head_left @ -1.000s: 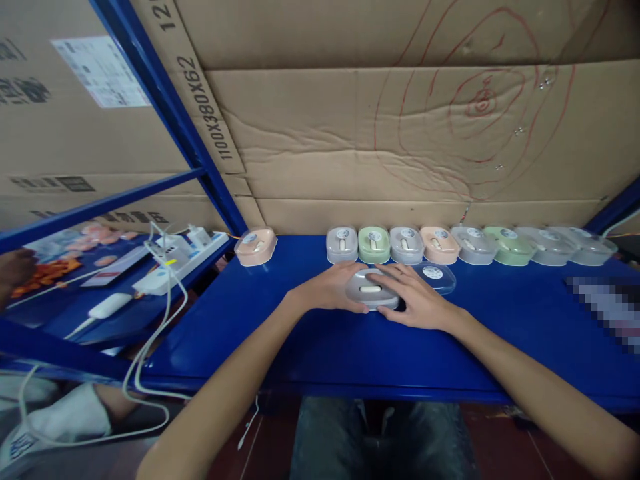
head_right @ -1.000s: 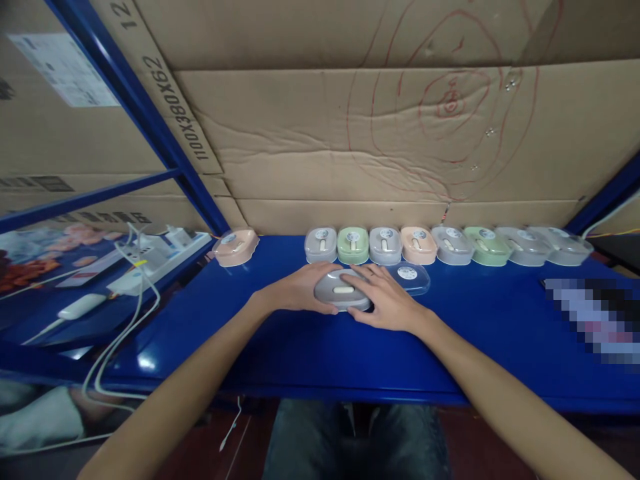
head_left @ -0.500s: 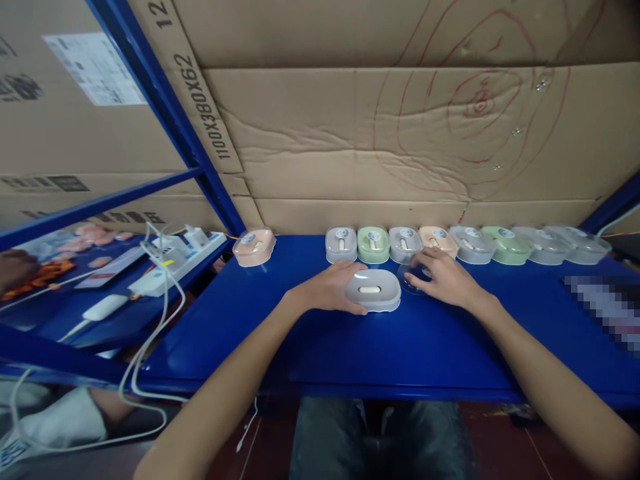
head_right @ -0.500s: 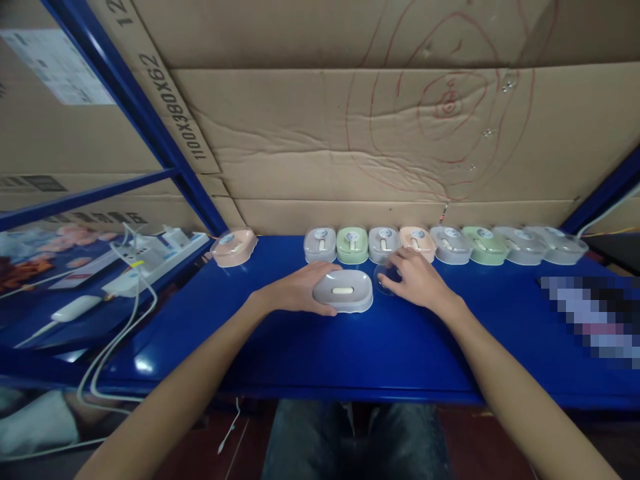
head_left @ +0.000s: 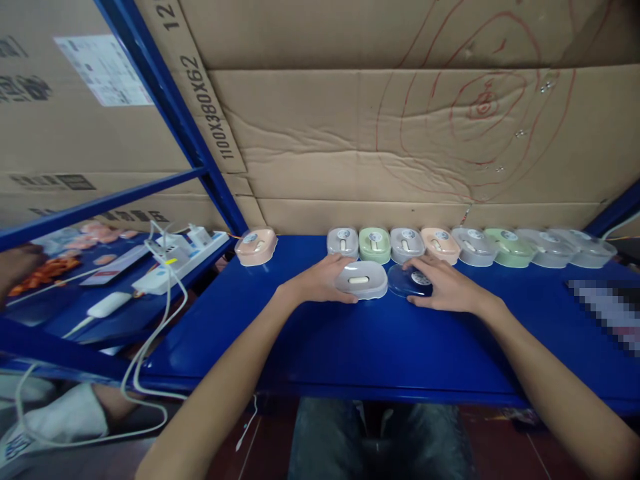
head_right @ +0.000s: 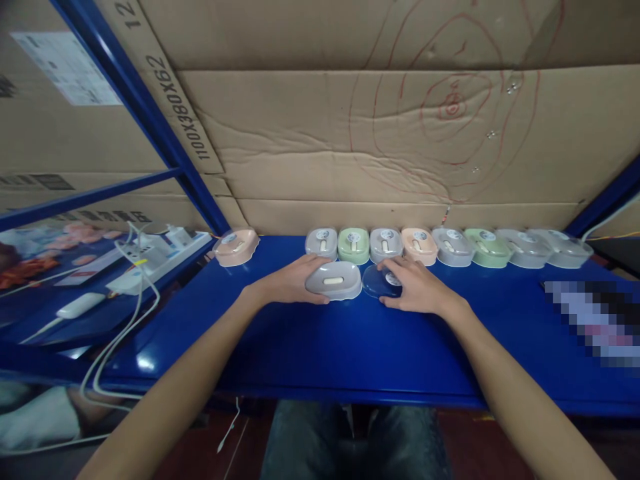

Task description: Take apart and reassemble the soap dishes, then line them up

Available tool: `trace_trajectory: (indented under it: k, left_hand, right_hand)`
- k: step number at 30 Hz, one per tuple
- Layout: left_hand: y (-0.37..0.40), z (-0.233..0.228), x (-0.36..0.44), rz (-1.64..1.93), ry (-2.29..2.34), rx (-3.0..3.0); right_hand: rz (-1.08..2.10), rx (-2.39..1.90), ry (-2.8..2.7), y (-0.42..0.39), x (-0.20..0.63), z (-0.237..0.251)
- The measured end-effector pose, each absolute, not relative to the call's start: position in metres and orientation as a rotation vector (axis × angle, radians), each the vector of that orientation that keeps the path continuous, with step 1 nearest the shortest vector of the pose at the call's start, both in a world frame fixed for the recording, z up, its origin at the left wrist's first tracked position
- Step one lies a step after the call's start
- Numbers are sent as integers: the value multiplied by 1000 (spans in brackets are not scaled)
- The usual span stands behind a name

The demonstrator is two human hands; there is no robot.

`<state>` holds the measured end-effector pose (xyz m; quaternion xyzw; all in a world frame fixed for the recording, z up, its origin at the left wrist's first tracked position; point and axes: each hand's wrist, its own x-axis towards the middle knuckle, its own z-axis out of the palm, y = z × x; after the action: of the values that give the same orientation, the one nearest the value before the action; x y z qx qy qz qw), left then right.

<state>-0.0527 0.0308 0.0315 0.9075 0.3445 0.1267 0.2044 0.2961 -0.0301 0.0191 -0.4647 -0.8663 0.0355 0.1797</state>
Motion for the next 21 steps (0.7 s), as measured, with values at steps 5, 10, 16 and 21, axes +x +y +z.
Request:
trace_trajectory:
  k: [5, 10, 16, 21]
  left_hand:
    - [30, 35, -54, 364, 965, 2528]
    - [27, 34, -50, 384, 897, 2535]
    - [18, 13, -31, 536, 838, 2339]
    - [12, 2, -18, 656, 722, 2251]
  right_hand:
    - [65, -1247, -2338, -29, 296, 24]
    - [27, -1133, -2134, -34, 284, 30]
    - [60, -937, -2158, -39, 257, 13]
    - [39, -877, -2175, -40, 246, 3]
